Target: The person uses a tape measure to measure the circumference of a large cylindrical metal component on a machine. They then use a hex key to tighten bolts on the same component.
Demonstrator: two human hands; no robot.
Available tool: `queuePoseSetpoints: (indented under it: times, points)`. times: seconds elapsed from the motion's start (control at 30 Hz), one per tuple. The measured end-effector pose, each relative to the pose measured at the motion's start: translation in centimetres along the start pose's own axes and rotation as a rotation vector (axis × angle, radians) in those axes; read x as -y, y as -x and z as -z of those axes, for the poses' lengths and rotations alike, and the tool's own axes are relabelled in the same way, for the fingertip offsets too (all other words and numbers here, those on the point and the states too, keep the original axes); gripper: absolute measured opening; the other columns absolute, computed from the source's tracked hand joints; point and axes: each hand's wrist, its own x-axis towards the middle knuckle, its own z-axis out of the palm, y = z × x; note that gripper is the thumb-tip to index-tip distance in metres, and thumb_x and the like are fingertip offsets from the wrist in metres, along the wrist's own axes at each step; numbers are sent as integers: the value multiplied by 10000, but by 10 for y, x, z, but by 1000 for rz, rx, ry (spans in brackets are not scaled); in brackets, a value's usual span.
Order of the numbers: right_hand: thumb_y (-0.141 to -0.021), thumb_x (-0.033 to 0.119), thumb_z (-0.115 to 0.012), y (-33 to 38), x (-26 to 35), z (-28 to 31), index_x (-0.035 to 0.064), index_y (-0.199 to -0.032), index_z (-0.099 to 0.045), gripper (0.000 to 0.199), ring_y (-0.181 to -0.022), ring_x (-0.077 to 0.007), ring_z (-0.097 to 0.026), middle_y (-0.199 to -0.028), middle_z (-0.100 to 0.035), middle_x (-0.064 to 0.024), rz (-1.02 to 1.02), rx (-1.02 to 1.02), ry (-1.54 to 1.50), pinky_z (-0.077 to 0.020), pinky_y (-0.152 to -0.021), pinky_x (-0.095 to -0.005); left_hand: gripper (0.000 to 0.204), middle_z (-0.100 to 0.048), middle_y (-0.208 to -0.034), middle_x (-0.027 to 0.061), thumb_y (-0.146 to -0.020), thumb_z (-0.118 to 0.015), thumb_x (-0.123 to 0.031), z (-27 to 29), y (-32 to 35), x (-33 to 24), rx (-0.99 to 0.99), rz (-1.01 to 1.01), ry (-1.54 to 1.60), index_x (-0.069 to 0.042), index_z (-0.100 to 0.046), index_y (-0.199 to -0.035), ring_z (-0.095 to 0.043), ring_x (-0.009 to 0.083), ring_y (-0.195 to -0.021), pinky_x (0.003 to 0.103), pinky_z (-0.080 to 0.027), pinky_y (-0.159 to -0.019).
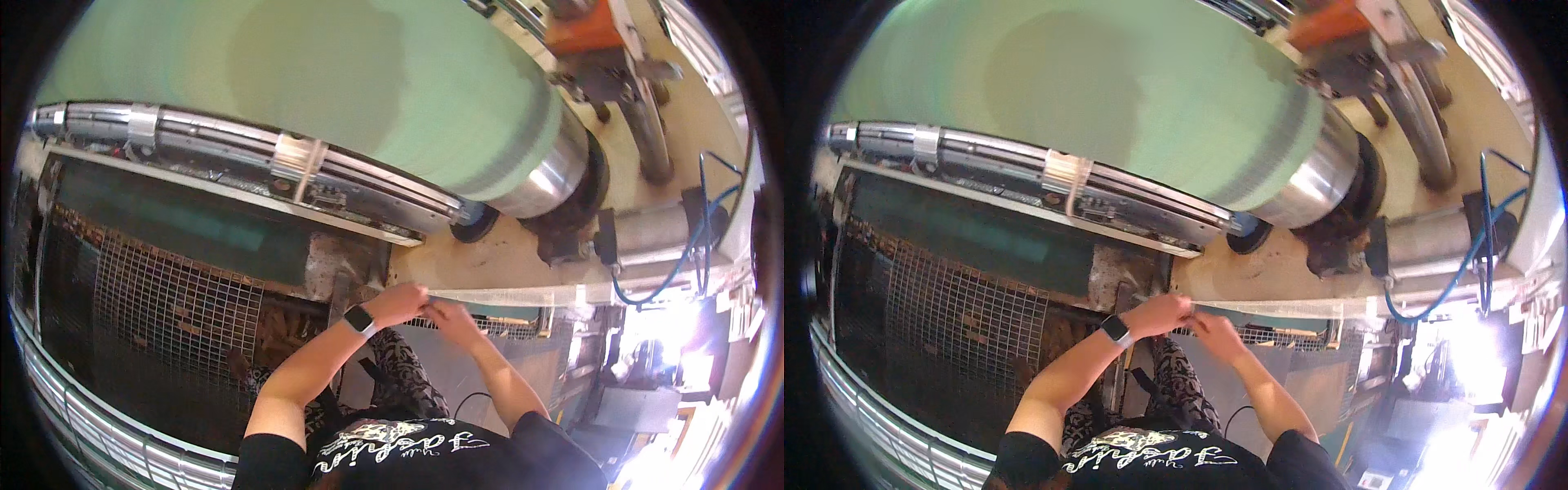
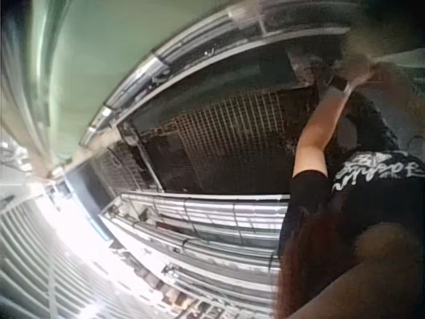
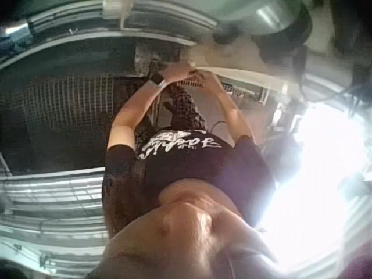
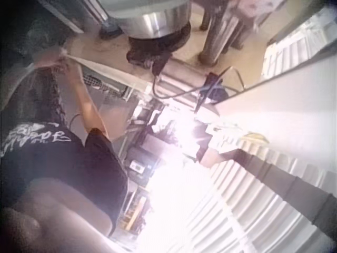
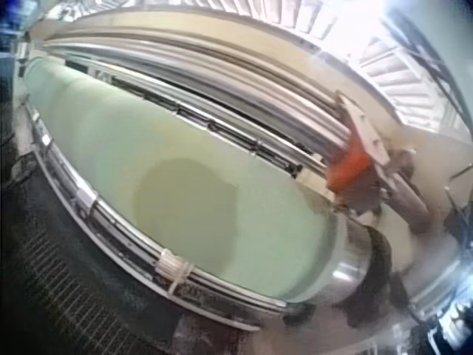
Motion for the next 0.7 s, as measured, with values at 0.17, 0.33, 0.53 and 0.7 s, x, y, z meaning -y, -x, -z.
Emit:
queuePoseSetpoints:
  times: [0.17, 0.33, 0.53, 0.7]
  points:
    - [-860, 199, -553, 21, -31, 48, 8, -740, -527, 228, -559, -345, -541, -636, -548, -181, -190, -563, 56, -418, -512, -408, 230, -596, -779, 146, -790, -621, -242, -5, -75, -25, -732, -108, 16, -13, -596, -806, -590, 316, -730, 423, -469, -647]
    - [-854, 194, -556, -18, -42, 62, 31, -711, -526, 219, -610, -354, -579, -672, -578, -169, -118, -735, 310, -450, -536, -429, 294, -613, -787, 98, -911, -519, -314, -48, -128, 10, -341, 477, 1188, -23, -565, -917, -519, 152, -530, 279, -423, -481]
    - [-850, 233, -552, -59, -58, 80, 57, -703, -534, 230, -582, -323, -592, -648, -585, -145, 38, -791, 432, -476, -525, -415, 196, -567, -734, 65, -954, -443, -154, -51, -184, 28, -385, 397, 1745, 4, -549, -1002, -472, 93, -555, 211, -401, -491]
    - [-856, 252, -546, -73, -60, 94, 64, -688, -513, 255, -571, -322, -599, -651, -595, -140, 9, -698, 514, -481, -509, -418, 215, -585, -733, 86, -955, -438, -141, -52, -196, 31, -490, 362, 1848, 40, -554, -951, -489, 101, -552, 208, -394, -477]
